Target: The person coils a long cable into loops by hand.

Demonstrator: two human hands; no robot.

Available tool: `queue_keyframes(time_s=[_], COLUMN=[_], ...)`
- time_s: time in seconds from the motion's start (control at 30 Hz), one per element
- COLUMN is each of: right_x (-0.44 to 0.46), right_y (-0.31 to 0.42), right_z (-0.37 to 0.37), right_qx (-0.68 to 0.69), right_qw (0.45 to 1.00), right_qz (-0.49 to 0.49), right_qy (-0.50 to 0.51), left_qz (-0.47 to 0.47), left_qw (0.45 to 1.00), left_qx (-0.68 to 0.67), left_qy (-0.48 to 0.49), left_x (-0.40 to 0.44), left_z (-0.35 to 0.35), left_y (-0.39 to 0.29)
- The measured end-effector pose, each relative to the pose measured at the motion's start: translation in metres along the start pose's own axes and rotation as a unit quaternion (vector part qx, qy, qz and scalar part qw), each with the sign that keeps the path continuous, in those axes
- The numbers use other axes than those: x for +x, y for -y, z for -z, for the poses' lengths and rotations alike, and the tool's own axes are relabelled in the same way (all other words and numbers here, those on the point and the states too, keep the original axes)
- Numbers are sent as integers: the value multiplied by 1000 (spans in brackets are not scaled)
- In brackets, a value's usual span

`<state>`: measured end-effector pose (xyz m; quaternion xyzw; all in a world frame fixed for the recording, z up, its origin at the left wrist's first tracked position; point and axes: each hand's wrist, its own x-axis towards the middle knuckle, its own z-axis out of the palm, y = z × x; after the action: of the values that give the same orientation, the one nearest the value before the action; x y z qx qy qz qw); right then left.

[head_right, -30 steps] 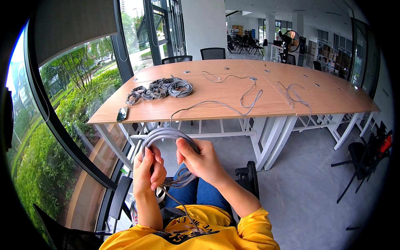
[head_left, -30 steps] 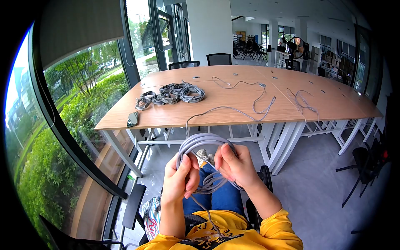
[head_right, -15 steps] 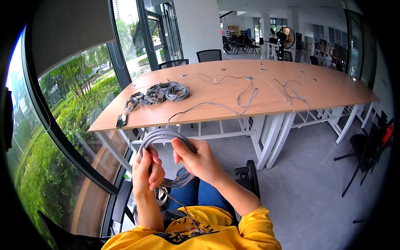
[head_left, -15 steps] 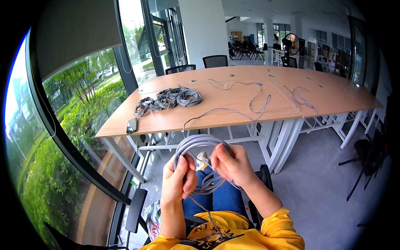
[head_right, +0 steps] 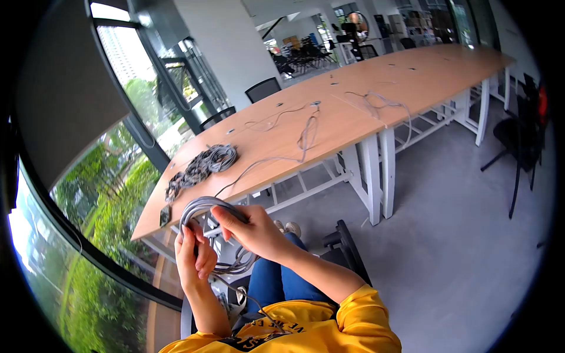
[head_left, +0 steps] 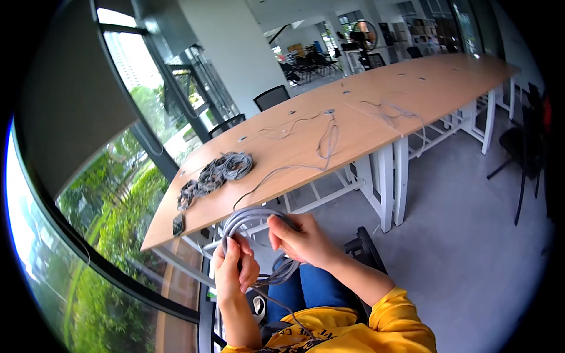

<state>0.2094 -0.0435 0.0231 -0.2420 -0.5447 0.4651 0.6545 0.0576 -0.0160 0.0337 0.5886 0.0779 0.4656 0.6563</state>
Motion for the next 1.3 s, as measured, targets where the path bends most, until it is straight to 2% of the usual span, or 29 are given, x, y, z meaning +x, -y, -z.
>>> queue_keyframes(time_s=[0.23,0.6,1.3], right_x=[-10,-26,-25], right_y=[6,7,5], right_z=[46,97,83], right_qx=[32,60,72], right_qw=[997,991,992], right_qz=[47,41,30], right_qy=[-54,-115,-97], left_qz=[48,94,81], left_qw=[996,991,993], left_qx=[58,62,55], left_qy=[45,75,66], left_x=[40,74,60], left_z=[-28,-57,-49], left_y=[23,61,53])
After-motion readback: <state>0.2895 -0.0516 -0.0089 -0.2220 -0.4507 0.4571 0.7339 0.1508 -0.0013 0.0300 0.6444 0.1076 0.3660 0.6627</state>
